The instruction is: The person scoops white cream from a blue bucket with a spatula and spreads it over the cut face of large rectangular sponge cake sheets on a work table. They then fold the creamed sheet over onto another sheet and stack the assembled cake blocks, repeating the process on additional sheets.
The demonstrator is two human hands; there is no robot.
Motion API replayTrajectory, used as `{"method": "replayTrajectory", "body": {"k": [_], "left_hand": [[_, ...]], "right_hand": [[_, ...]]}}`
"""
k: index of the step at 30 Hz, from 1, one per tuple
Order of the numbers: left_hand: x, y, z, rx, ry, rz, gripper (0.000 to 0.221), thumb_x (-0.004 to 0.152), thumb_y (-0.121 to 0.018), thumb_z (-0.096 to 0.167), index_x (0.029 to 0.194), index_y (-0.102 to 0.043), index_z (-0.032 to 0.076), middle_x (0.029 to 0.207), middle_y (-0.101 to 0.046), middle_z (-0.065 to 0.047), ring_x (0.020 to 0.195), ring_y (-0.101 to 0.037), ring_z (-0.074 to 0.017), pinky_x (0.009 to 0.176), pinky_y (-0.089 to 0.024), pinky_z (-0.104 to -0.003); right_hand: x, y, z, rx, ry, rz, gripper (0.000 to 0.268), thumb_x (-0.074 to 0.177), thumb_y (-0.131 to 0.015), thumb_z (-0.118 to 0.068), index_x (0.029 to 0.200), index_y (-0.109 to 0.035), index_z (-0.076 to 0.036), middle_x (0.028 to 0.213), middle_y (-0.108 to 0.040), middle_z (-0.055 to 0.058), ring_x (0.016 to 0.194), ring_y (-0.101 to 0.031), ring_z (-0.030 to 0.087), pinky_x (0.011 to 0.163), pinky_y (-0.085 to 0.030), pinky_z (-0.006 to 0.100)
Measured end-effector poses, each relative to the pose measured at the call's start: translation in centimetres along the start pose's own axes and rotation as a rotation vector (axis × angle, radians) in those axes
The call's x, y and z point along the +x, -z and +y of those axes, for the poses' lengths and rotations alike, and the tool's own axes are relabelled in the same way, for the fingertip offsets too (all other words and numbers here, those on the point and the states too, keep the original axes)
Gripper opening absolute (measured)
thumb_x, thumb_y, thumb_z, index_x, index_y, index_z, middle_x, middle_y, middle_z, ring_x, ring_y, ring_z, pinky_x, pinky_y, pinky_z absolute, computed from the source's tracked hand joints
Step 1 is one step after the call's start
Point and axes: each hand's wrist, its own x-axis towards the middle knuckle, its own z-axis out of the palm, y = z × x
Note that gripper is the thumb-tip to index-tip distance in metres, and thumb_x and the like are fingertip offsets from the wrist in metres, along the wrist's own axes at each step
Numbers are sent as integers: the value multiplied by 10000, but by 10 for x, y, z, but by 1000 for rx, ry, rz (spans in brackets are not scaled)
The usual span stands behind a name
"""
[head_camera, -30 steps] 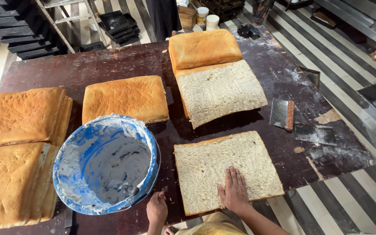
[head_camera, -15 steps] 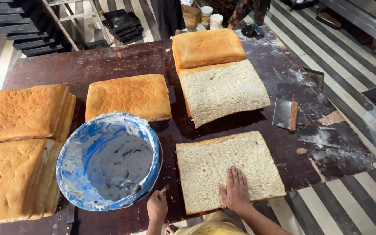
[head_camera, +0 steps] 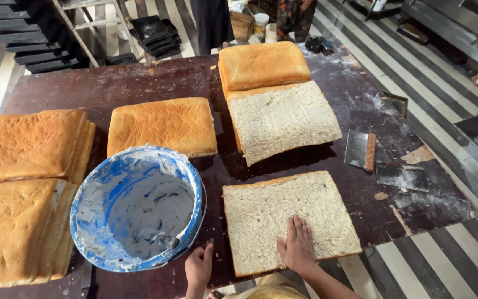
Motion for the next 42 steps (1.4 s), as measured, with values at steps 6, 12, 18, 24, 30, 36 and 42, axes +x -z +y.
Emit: {"method": "replayTrajectory", "body": {"k": [6, 12, 18, 24, 30, 36, 42], "left_hand": [[2, 1, 5, -86, -53, 71, 416, 845, -743, 384, 652, -653, 26, 569, -628, -162, 499, -601, -315, 547, -500, -432], [-5, 4, 10, -60, -37, 95, 292, 878, -740, 347, 844, -718, 58, 765, -722, -167, 701, -699, -348, 657, -547, -429], [-24, 22, 18, -164, -95, 112, 169, 873, -732, 217, 959, -740, 72, 887, -748, -156, 793, -724, -323, 707, -565, -413], [-51, 63, 21, -177, -239, 177, 103, 849, -711, 95, 939, -754, 72, 860, -742, -121, 746, -730, -284, 676, -571, -359], [-76, 124, 34, -289, -47, 609, 73, 914, -722, 108, 939, -726, 39, 751, -710, -71, 627, -654, -154, 594, -530, -308], [-98, 214, 170, -117, -530, 621, 126, 871, -766, 118, 984, -721, 84, 904, -687, -53, 613, -597, -119, 542, -486, -276], [-71, 227, 233, 308, -783, 436, 200, 830, -782, 184, 1025, -751, 150, 967, -705, -36, 824, -690, -211, 710, -551, -349]], "right_hand": [[65, -11, 8, 705, 29, 301, 761, 892, -640, -309, 1530, -302, -68, 1612, -338, 215, 1467, -355, 388, 1177, -348, 473], [164, 132, 20, 2257, -191, 28, 416, 980, -527, -355, 1171, -666, -12, 938, -741, 72, 653, -605, 153, 550, -453, 304], [135, 177, -15, 2316, 437, -236, 467, 1049, -507, -371, 1345, -671, -48, 893, -727, 55, 625, -561, 135, 604, -425, 288], [106, 93, -64, 1700, 253, -434, 319, 1002, -589, -172, 1258, -639, 11, 960, -719, 95, 756, -616, 130, 682, -500, 291], [74, 101, -133, 1594, 312, -733, 323, 991, -575, -207, 1237, -647, -10, 1030, -727, 81, 848, -660, 150, 757, -527, 324], [68, 106, -180, 1698, 335, -823, 320, 948, -578, -233, 1207, -602, -47, 1050, -715, 76, 898, -688, 169, 801, -553, 345], [70, 107, -203, 1745, 295, -668, 197, 946, -655, -170, 1080, -568, -54, 966, -680, 82, 845, -660, 160, 772, -540, 327]]}}
